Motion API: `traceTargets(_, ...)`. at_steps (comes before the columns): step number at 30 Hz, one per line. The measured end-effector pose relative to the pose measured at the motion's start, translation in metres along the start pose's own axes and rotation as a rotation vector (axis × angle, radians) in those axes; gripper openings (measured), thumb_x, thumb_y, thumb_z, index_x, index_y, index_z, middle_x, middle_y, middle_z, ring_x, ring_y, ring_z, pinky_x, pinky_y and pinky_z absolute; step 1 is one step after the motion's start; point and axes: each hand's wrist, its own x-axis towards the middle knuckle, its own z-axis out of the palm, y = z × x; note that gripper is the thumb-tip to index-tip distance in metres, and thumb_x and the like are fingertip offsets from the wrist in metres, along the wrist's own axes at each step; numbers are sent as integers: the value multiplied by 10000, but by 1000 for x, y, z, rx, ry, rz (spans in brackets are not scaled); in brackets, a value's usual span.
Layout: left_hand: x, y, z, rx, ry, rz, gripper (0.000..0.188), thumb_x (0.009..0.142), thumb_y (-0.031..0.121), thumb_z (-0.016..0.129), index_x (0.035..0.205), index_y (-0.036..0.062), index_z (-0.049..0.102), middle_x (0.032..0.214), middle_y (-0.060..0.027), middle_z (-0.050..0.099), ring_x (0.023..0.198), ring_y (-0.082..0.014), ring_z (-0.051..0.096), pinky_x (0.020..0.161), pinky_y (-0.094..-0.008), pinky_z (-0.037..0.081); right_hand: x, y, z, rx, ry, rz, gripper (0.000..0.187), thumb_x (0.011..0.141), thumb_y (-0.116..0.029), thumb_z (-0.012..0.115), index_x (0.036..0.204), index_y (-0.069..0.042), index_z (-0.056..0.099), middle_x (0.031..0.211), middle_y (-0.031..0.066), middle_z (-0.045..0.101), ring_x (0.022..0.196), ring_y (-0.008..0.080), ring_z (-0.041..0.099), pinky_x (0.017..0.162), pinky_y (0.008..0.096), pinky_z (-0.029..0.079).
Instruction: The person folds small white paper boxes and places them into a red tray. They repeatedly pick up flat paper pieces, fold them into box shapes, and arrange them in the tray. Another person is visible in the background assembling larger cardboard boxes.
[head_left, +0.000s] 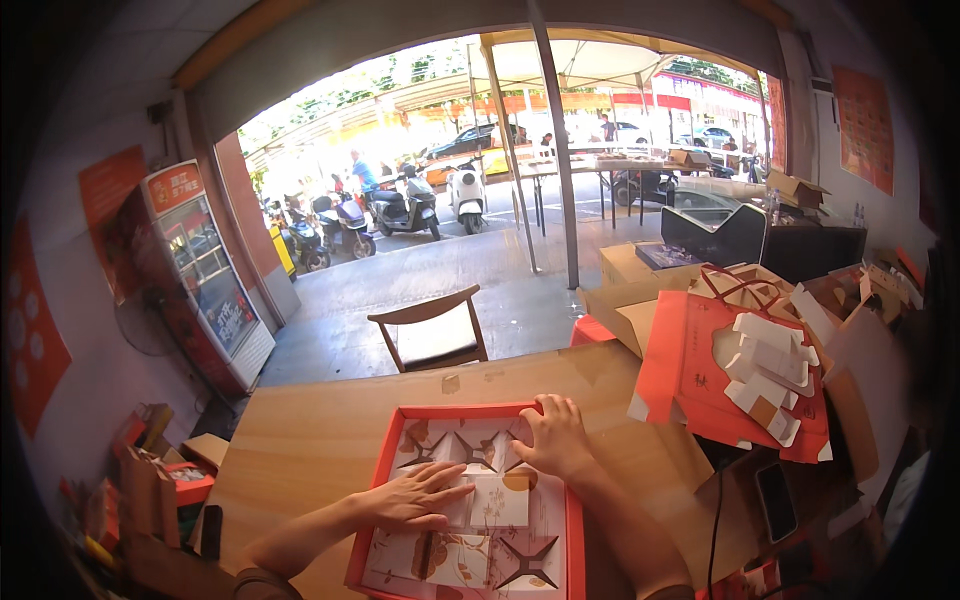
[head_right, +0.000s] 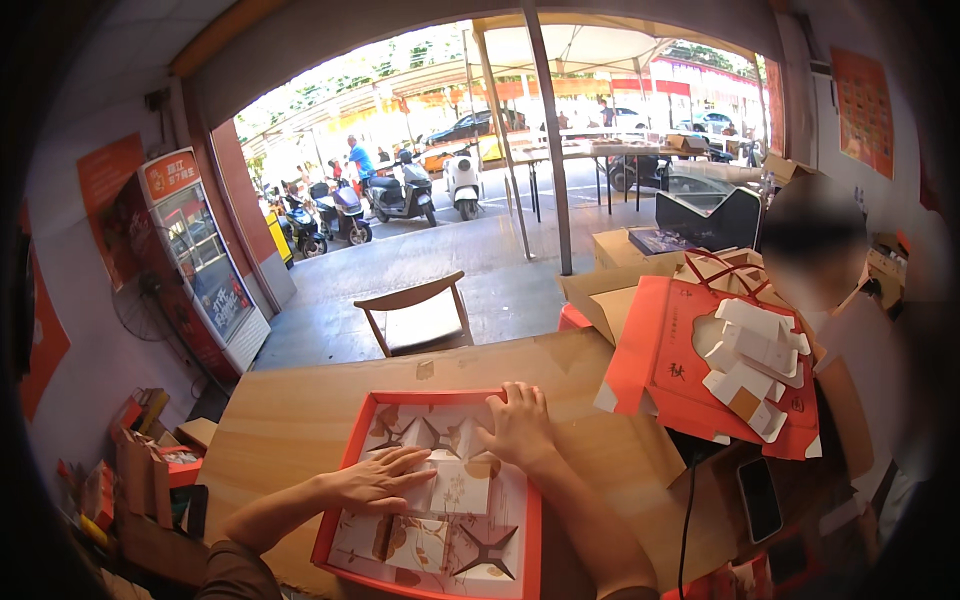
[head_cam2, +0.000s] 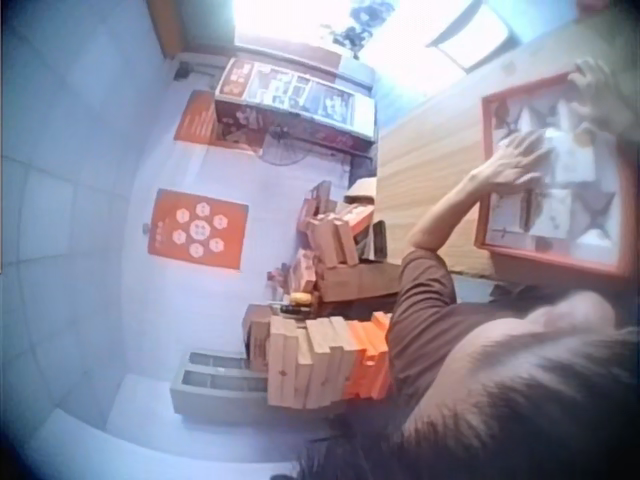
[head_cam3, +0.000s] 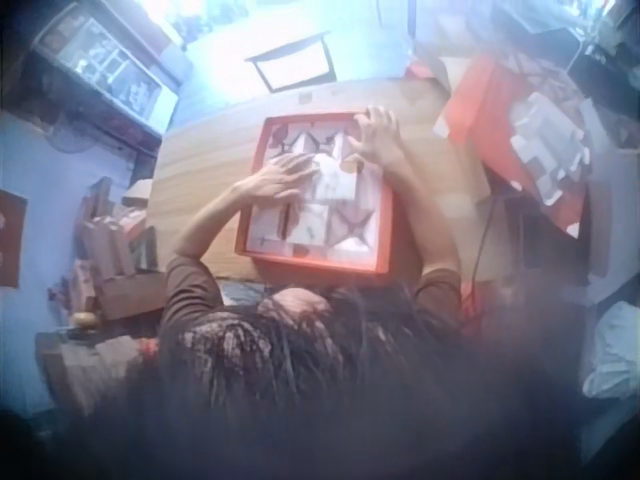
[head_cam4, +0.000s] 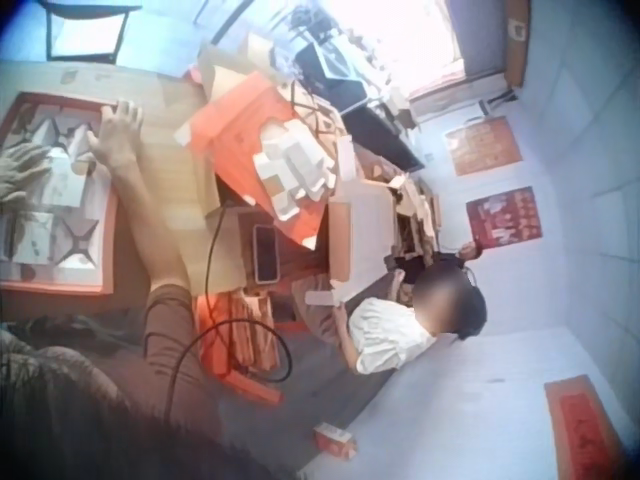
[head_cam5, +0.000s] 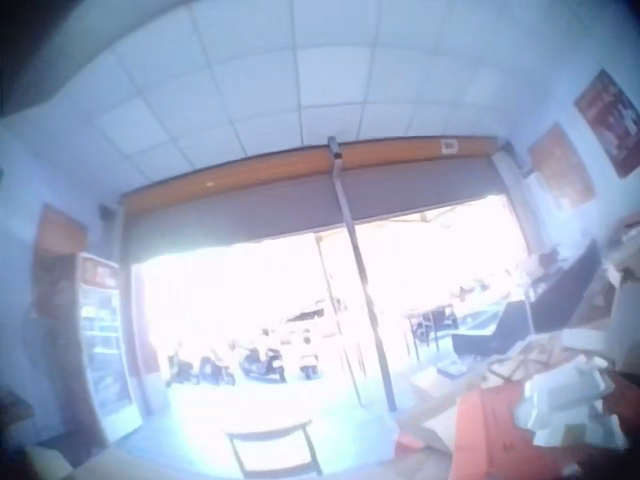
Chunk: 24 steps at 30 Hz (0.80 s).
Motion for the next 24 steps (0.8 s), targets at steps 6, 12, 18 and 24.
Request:
traceTargets(6,3,8,-1,100,-57,-99,756,1115,555,416,1710,124,241,1772,-234,140,1645,-412,118,1322,-551,129,1,5,11,60,65,-9,586,831,-461,801,1280,-93,717,1431,180,573,1432,349,454,1229,559,308)
traceTargets(12,-22,-12,-24,-163,432,-231,702,1050,381,625,1635,77,384,1695,-222,350,1596,-390,291,1311,-507,240,8,12,1,385,171,72,581,874,-428,793,1312,-58,701,1328,175,663,1352,359,548,1182,488,391)
traceTargets(18,-41,-118,36,-991,1268,-345,510,1023,274,603,1492,77,565,1375,-103,667,1298,-231,596,1085,-375,465,15,36,6,684,279,210,602,906,-408,790,1344,-11,680,1336,201,684,1295,352,621,1118,460,471)
traceTargets(24,-58,-134,84,-1345,1506,-470,404,1050,255,569,1420,94,592,1157,-24,653,1038,-117,584,865,-278,496,17,25,8,580,212,122,589,924,-421,769,1350,-26,668,1383,208,643,1358,362,567,1151,450,445)
